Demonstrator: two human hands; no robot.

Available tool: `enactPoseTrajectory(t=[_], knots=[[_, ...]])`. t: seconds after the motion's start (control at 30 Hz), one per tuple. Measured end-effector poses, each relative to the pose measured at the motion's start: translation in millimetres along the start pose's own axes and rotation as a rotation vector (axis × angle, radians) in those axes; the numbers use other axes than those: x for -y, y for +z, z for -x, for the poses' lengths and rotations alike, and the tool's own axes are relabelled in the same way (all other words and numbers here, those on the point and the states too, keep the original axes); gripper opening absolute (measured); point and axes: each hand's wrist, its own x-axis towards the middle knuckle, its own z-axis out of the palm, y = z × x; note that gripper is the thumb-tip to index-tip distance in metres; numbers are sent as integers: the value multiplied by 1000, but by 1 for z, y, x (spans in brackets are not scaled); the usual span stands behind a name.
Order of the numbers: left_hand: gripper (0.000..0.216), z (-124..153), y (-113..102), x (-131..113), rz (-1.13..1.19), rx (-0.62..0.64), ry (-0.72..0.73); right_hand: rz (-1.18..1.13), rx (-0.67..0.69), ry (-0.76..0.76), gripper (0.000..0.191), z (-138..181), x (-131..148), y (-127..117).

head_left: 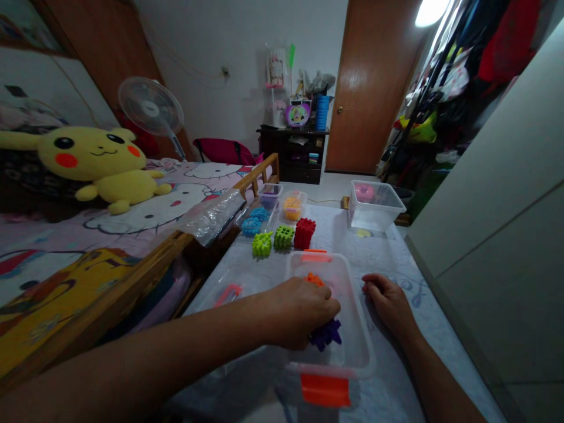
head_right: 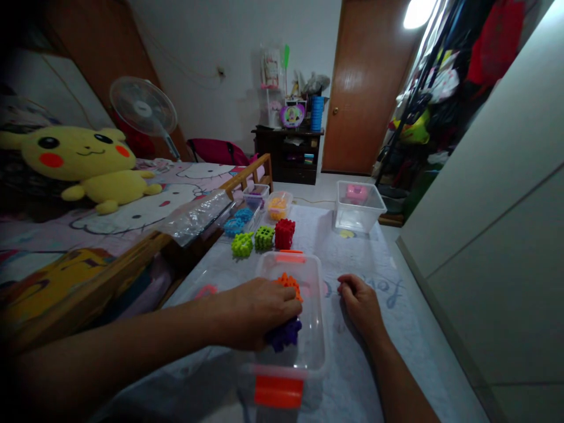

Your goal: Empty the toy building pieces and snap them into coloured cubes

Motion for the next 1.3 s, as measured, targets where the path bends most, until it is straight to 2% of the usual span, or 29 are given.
enactPoseTrajectory(t=[0.17,0.37,0.53,0.7,0.9,1.03,1.13,1.3], knots=[[35,-10,17,-5,-27,53,110,11,0,-19,25,-1,-1,0],[32,-23,28,-8,-55,132,133,8,8,-11,26,-1,-2,0],[20,-28,41,-10,-68,73,131,13,-1,-16,26,-1,1,0],[19,-29,46,-10,-68,59,116,10,-2,-11,27,-1,4,-1],[23,-25,43,-12,-87,26,113,5,3,-3,27,0,2,0],[21,-18,38,-12,-101,-45,86,4,10,-6,26,1,1,0],[20,-9,27,-13,-119,-95,79,19,20,-3,25,1,2,0],[20,15,0,-15,-53,-89,24,51,30,4,27,1,4,-1]])
